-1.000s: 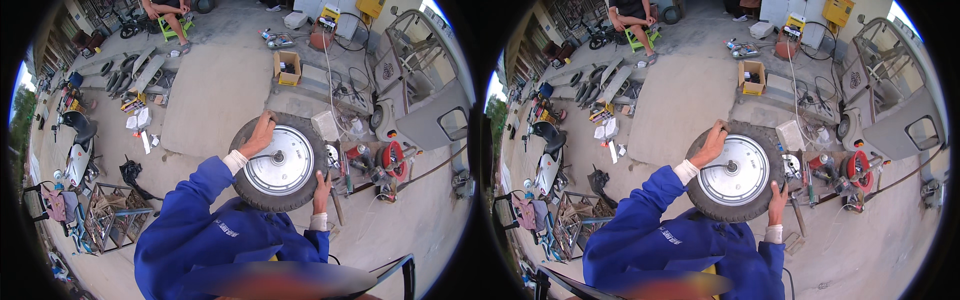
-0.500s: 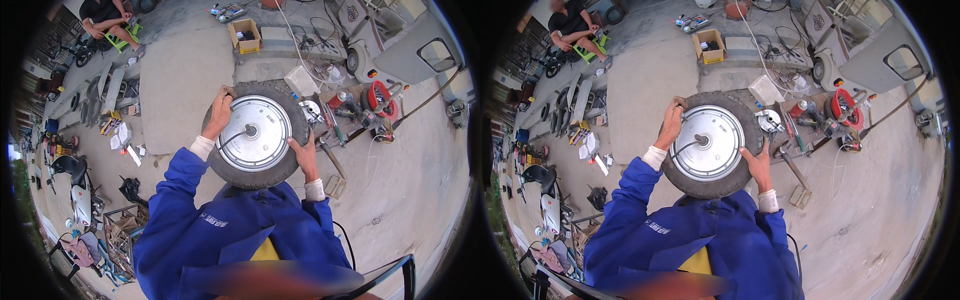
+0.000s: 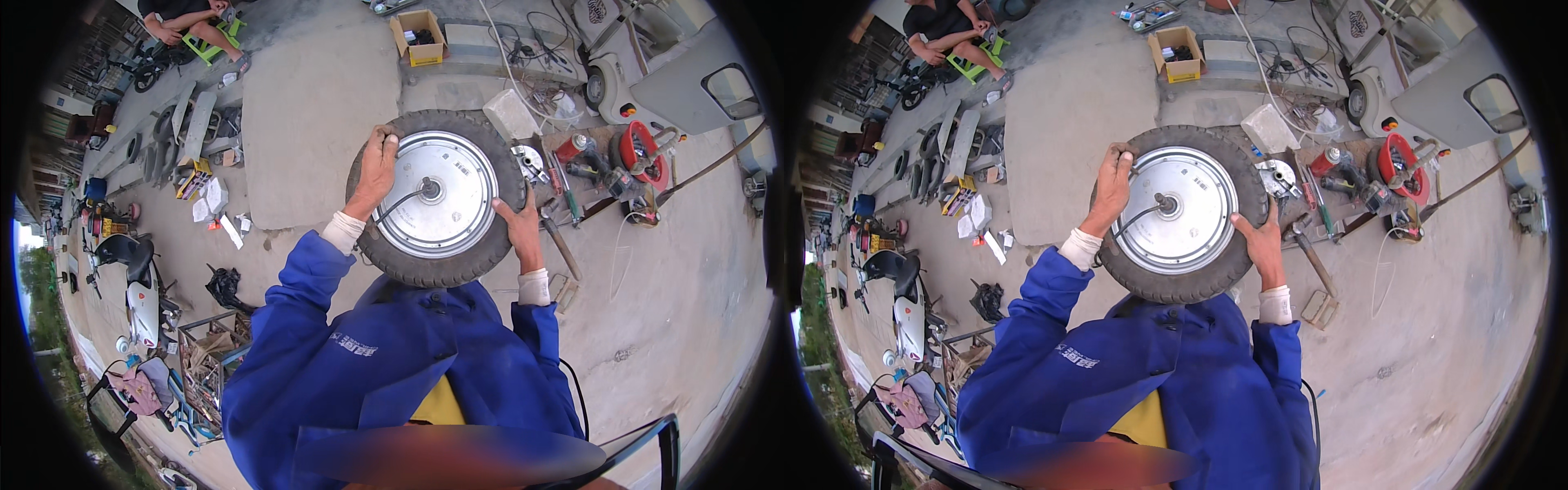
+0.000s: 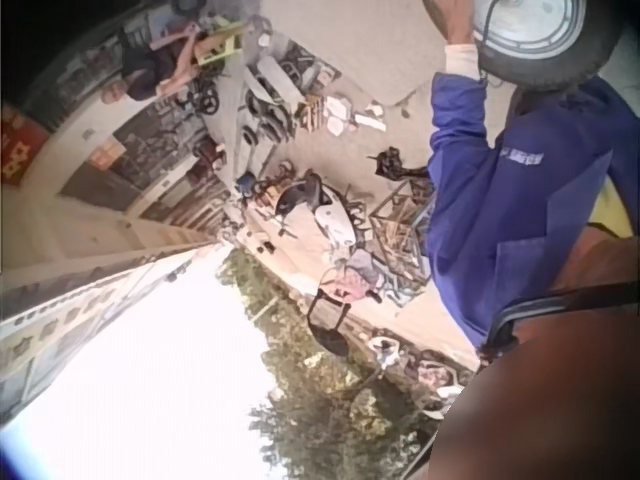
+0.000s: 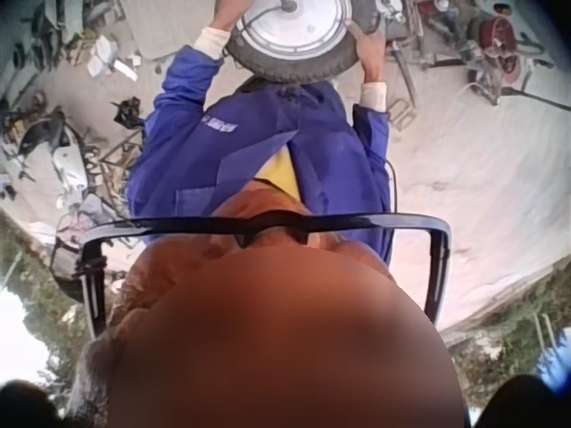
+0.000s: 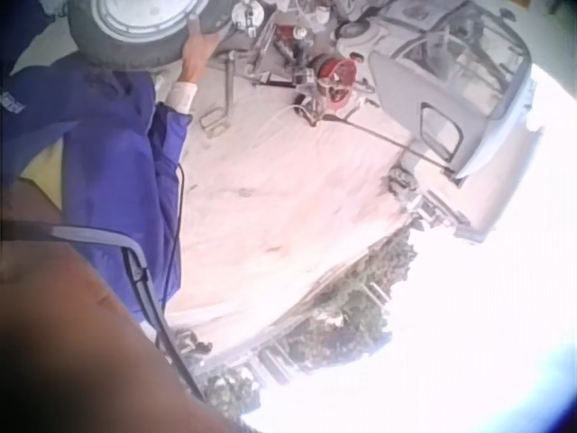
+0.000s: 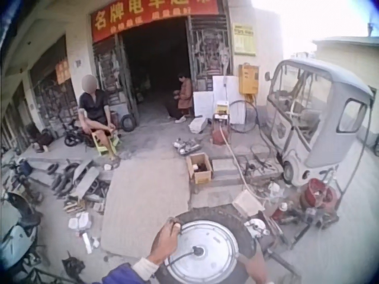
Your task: The person works on a small vehicle tire mounted on a stand, using a hammer to tap the rim and a screwdriver to pry the tire bead. They repeatedly adjust the tire and rim, tapping and prying around the circumference to seat the tire.
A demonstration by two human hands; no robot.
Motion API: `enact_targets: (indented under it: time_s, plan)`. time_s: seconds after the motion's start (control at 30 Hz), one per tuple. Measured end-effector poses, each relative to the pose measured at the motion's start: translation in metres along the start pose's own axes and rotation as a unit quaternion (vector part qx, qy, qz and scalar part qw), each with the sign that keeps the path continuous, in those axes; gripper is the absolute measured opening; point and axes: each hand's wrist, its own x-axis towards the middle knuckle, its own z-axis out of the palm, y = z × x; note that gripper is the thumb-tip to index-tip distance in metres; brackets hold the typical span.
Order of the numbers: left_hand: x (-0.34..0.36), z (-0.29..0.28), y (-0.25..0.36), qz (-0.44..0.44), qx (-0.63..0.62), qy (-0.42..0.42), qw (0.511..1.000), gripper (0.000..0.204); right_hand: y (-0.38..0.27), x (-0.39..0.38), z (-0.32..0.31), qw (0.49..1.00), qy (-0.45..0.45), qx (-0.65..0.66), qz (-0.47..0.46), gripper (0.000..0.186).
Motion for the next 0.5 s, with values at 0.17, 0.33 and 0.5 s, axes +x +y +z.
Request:
enact_targets:
  time_s: [0.17, 0.33, 0.5]
  plan:
    - [0.034, -0.025, -0.034, -0.166, -0.306, -0.160, 0.924, 0.017, -0.008, -0.002, 0.001, 1.000, 0.010, -0.015, 0.004, 0.112]
    - [0.020, -0.012, -0.022, -0.009, -0.099, -0.088, 0.991, 0.018, 0.003, 0.001, 0.000, 1.000, 0.005, 0.003, 0.001, 0.113]
    - [0.002, -0.009, -0.010, -0.071, -0.050, -0.003, 0.996, 0.021, -0.010, -0.004, 0.001, 1.000, 0.002, 0.012, 0.020, 0.111]
